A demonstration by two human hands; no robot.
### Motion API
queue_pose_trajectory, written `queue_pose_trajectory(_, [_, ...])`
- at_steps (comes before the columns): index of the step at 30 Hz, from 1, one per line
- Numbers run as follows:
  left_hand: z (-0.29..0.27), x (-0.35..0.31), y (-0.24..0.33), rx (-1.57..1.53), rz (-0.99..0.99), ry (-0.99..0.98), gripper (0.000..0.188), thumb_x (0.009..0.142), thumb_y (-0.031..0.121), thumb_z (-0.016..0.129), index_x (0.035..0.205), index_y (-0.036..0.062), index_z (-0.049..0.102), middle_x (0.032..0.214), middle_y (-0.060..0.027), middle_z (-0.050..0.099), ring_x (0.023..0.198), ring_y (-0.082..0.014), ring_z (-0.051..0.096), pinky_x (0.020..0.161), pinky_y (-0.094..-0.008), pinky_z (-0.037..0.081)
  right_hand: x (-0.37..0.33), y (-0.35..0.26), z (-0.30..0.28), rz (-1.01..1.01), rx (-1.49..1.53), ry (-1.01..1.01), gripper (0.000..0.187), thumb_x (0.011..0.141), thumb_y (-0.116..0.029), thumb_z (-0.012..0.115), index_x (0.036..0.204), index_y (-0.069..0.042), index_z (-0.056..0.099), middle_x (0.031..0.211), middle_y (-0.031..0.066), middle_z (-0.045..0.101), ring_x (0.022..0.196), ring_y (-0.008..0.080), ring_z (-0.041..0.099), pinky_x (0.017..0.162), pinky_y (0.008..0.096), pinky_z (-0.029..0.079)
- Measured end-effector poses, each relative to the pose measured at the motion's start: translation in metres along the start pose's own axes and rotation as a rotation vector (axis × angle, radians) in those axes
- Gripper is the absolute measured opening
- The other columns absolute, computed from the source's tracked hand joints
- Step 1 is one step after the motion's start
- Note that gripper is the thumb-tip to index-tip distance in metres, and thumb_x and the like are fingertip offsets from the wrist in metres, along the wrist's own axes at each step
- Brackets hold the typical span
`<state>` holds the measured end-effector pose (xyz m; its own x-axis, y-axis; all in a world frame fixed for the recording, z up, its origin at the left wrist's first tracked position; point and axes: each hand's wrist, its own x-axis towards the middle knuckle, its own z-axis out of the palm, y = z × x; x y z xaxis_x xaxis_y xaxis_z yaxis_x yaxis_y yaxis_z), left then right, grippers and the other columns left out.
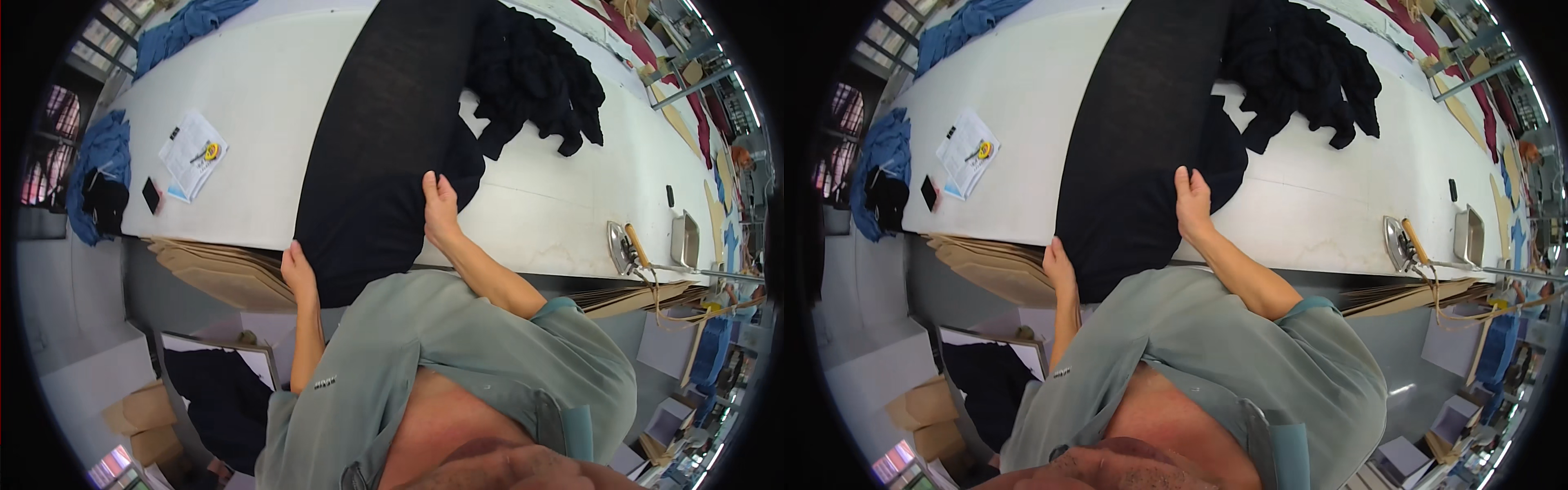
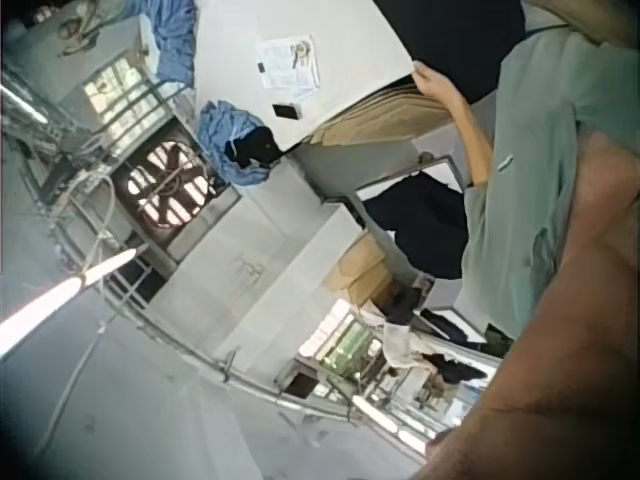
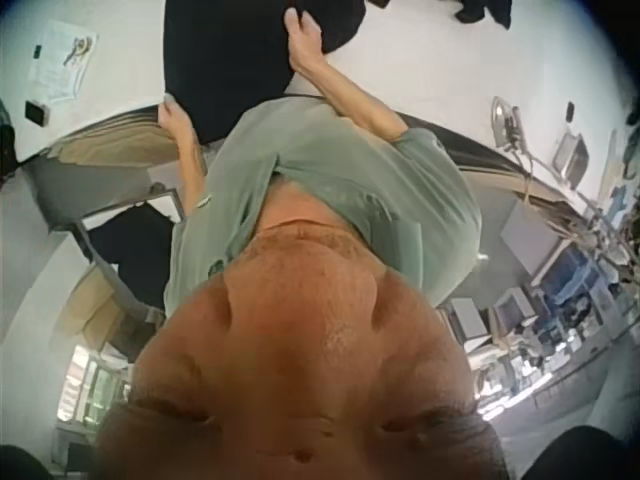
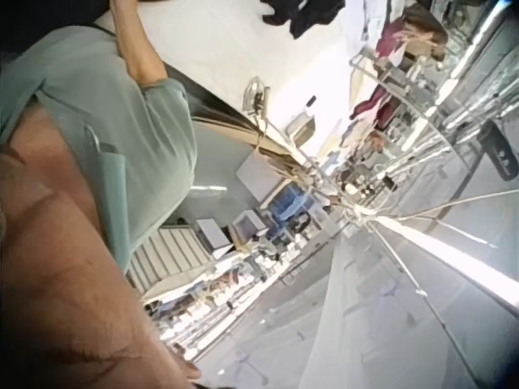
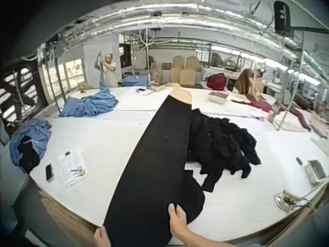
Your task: Ironing black garment pieces and arranging them on a wooden sleeve board.
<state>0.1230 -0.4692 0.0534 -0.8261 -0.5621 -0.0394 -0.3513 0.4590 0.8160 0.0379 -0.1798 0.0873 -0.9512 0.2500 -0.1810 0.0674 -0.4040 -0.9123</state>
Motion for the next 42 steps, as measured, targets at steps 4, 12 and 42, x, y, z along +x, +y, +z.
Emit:
queue_pose_trajectory(4, [-0.106,0.066,0.030,0.081,0.265,0.189,0.032,0.100,0.027,0.052,0.098,-0.0027,0.065,0.088,-0.0124,0.066,0.080,-0.0232,0.060,0.075,-0.0324,0.047,-0.015,-0.001,0.088,0.034,0.208,-0.207,0.028,0.103,-0.027,0.052,0.109,0.000,0.057,0.104,0.0062,0.063,0.087,0.0077,0.056,0.079,0.0207,0.047])
queue_pose_trajectory(12, [-0.254,0.210,0.148,0.313,0.681,-0.125,0.029,0.101,0.022,0.049,0.091,-0.0022,0.060,0.075,-0.0062,0.057,0.067,-0.0154,0.047,0.066,-0.0283,0.041,-0.023,-0.047,0.076,0.326,0.425,-0.625,0.023,0.101,-0.022,0.055,0.115,-0.004,0.055,0.103,0.0076,0.061,0.093,0.0170,0.060,0.083,0.0297,0.052])
queue_pose_trajectory(42, [0.168,0.120,0.100,0.622,0.347,-0.837,0.044,0.098,0.036,0.052,0.097,-0.0069,0.063,0.086,-0.0181,0.066,0.079,-0.0295,0.060,0.078,-0.0347,0.048,-0.038,-0.247,-0.593,0.340,-2.183,0.648,0.050,0.088,-0.054,0.062,0.086,-0.003,0.062,0.081,0.0086,0.062,0.075,0.0323,0.060,0.072,0.0418,0.047])
